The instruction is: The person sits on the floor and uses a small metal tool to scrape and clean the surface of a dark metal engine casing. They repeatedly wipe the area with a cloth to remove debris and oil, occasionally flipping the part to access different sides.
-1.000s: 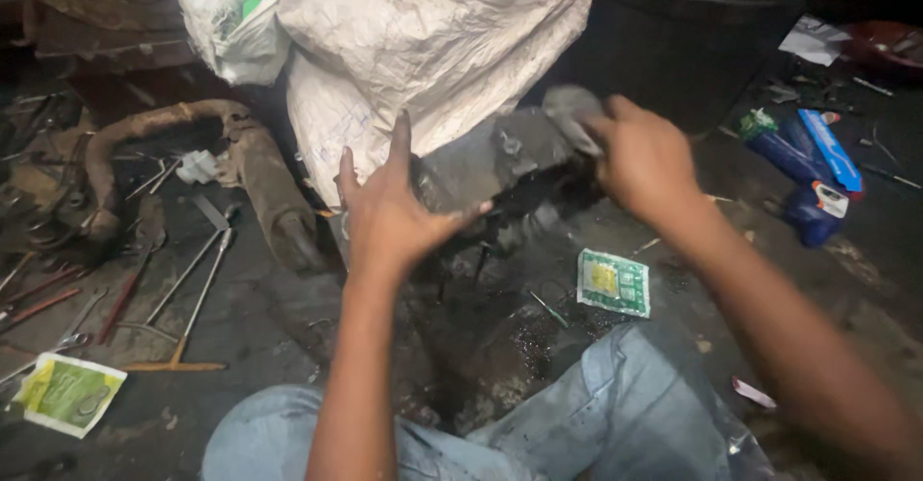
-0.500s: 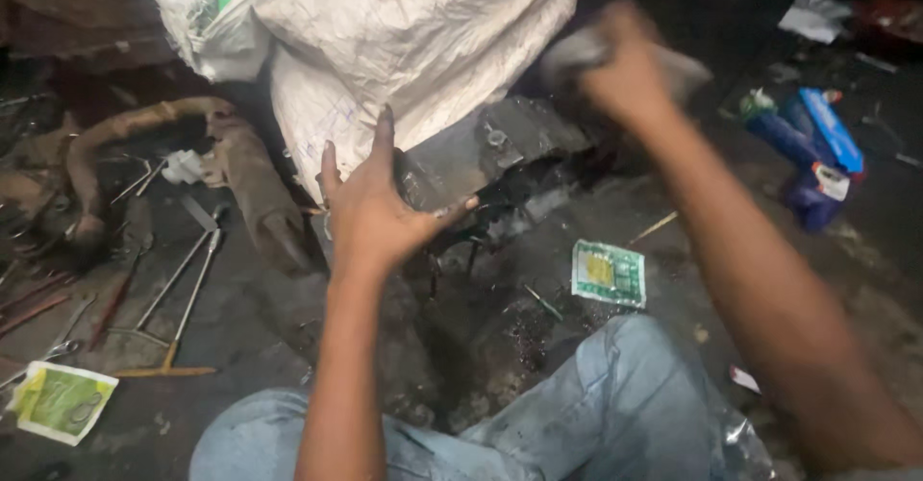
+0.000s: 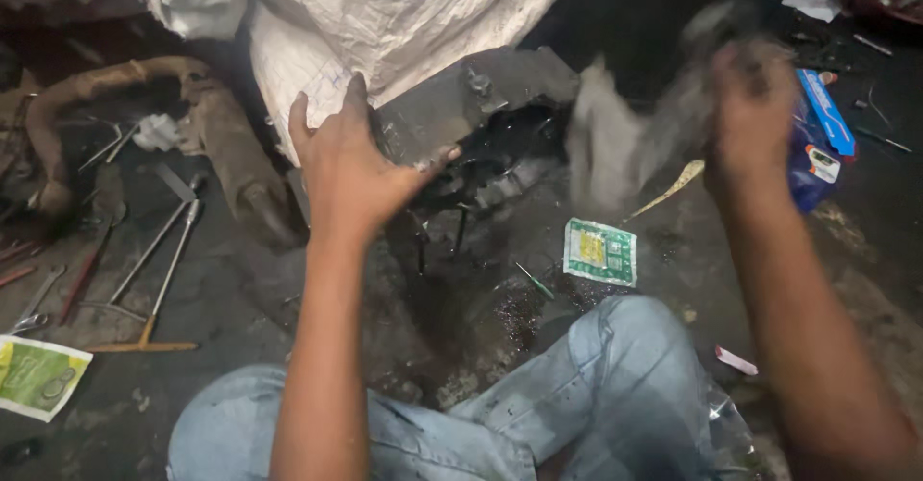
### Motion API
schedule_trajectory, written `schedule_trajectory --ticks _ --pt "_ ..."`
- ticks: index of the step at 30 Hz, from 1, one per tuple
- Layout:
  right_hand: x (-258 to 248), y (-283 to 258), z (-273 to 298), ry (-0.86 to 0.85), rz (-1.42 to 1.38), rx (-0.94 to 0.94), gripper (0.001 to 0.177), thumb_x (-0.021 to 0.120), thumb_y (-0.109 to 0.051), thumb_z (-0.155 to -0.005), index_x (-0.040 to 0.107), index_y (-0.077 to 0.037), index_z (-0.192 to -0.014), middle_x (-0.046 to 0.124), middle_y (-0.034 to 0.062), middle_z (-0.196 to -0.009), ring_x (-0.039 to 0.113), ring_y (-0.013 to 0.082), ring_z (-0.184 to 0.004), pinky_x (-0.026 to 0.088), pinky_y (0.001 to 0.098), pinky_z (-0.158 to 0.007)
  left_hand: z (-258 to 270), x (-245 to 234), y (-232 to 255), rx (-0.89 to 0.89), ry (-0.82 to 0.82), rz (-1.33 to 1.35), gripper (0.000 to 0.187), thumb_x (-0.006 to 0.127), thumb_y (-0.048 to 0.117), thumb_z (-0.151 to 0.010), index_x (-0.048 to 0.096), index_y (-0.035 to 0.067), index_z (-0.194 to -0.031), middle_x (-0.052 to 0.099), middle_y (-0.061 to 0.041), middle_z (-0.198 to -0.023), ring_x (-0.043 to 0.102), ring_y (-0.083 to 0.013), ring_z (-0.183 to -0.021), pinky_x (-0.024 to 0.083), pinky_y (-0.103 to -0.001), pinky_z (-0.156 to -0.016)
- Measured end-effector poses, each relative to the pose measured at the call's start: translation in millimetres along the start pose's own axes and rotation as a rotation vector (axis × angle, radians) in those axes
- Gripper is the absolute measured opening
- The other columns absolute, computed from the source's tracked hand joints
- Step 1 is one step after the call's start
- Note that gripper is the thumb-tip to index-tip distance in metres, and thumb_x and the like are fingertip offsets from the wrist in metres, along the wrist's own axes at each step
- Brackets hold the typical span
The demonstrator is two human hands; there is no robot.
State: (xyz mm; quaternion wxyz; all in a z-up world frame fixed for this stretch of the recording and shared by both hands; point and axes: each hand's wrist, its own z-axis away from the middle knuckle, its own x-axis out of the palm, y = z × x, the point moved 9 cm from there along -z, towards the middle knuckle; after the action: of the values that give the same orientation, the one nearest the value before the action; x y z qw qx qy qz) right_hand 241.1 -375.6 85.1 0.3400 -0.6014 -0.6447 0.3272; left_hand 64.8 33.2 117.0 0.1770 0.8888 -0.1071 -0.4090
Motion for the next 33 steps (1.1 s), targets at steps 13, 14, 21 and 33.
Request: schedule_trajectory --ticks 13,14,21,33 --pt "92 0 71 0.18 0.759 -0.595 0.053 0.061 0.01 -0.075 0.063 0.002 -0.128 0.064 0.0234 -0.124 0.064 0.0442 -0.119 0.052 0.0496 -0.104 9 5 1 0.071 0.096 0.014 0.134 0.083 0.085 -0.068 0.035 -0.007 -0.154 0.071 -0.018 -0.091 0.069 -0.0351 -0.097 0.026 -0.055 -0.115" --pt "95 0 77 0.154 0.825 -0.536 0.048 0.065 0.009 -0.077 0.064 0.0 -0.124 0.063 0.0229 -0.119 0.065 0.0432 -0.11 0.054 0.0497 -0.094 8 6 -1 0.065 0.09 0.012 0.134 0.083 0.084 -0.068 0.035 -0.008 -0.154 0.071 -0.018 -0.09 0.069 -0.0351 -0.096 0.027 -0.056 -0.114" --pt "132 26 82 -0.089 1.118 -0.591 0.042 0.072 0.001 -0.076 0.067 -0.004 -0.117 0.062 0.0191 -0.13 0.069 0.0406 -0.097 0.057 0.0472 -0.079 3 15 -7 0.169 0.139 -0.009 0.13 0.087 0.083 -0.076 0.037 -0.006 -0.157 0.072 -0.016 -0.092 0.07 -0.0345 -0.097 0.032 -0.054 -0.114" --pt "180 103 146 -0.311 1.088 -0.242 0.045 0.065 -0.002 -0.075 0.07 -0.004 -0.12 0.07 0.0208 -0.112 0.068 0.042 -0.084 0.056 0.0508 -0.073 10 14 8 0.074 0.166 -0.026 0.12 0.089 0.077 -0.078 0.041 -0.008 -0.147 0.074 -0.015 -0.088 0.07 -0.0358 -0.092 0.033 -0.053 -0.105"
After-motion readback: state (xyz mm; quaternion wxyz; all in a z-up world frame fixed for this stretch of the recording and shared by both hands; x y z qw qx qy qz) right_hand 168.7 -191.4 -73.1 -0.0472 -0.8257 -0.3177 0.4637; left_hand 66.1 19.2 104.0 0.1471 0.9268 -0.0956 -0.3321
